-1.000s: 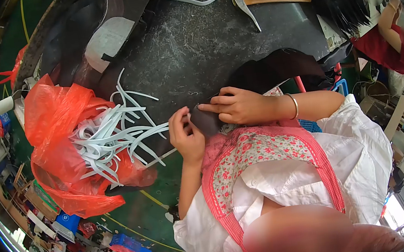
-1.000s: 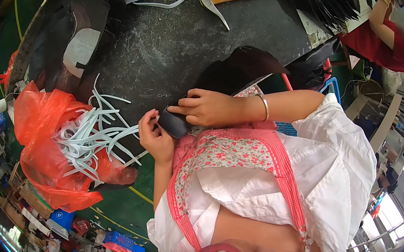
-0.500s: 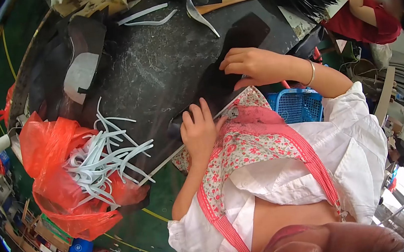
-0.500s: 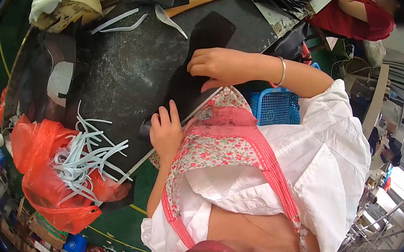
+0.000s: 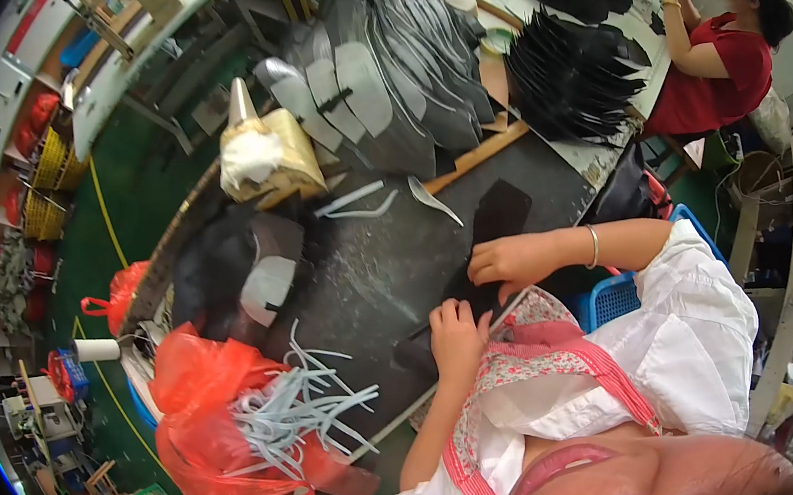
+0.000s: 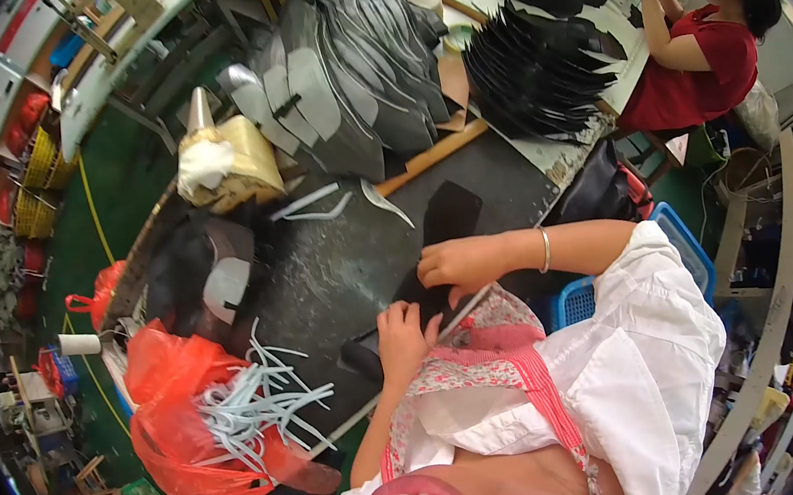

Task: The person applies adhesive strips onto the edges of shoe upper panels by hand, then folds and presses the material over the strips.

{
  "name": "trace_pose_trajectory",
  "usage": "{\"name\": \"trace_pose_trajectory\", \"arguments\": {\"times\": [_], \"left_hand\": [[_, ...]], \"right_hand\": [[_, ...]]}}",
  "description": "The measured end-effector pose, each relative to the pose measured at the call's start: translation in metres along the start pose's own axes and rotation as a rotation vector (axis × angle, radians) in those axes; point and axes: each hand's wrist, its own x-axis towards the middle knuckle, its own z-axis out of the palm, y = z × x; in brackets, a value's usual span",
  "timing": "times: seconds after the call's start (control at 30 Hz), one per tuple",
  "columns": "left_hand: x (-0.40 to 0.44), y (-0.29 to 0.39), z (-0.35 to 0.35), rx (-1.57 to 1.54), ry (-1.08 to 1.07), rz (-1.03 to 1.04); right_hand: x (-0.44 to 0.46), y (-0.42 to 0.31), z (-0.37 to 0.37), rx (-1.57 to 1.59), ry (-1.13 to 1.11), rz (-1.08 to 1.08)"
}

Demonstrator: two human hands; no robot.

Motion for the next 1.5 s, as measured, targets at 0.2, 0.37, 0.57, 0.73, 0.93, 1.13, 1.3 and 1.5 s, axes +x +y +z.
{"name": "trace_pose_trajectory", "arguments": {"times": [0.2,0.37,0.57,0.73,0.93,1.13,1.3,1.5], "left_hand": [[0.006,-0.001,-0.010,-0.035,-0.083,0.030],[0.008,-0.010,-0.018,-0.075,-0.148,0.086],[0.010,-0.021,-0.026,-0.147,-0.181,0.127],[0.014,-0.023,-0.023,-0.159,-0.109,0.107],[0.018,-0.017,-0.025,-0.247,-0.026,-0.127],[0.001,-0.027,-0.020,-0.253,-0.170,0.148],[-0.004,-0.016,-0.027,-0.111,-0.236,0.131],[-0.011,-0.019,-0.007,0.121,-0.096,0.272]], "right_hand": [[-0.003,0.001,0.008,0.008,0.077,-0.024],[-0.005,0.006,0.014,0.019,0.107,-0.041],[-0.008,0.013,0.016,0.078,0.062,-0.052],[-0.007,0.015,0.014,0.117,0.081,-0.033],[0.006,0.002,0.025,-0.035,0.232,0.016],[0.010,0.012,0.036,-0.085,0.243,0.065],[0.016,0.011,0.033,-0.170,0.160,0.026],[0.008,0.004,0.017,0.116,0.114,0.089]]}}
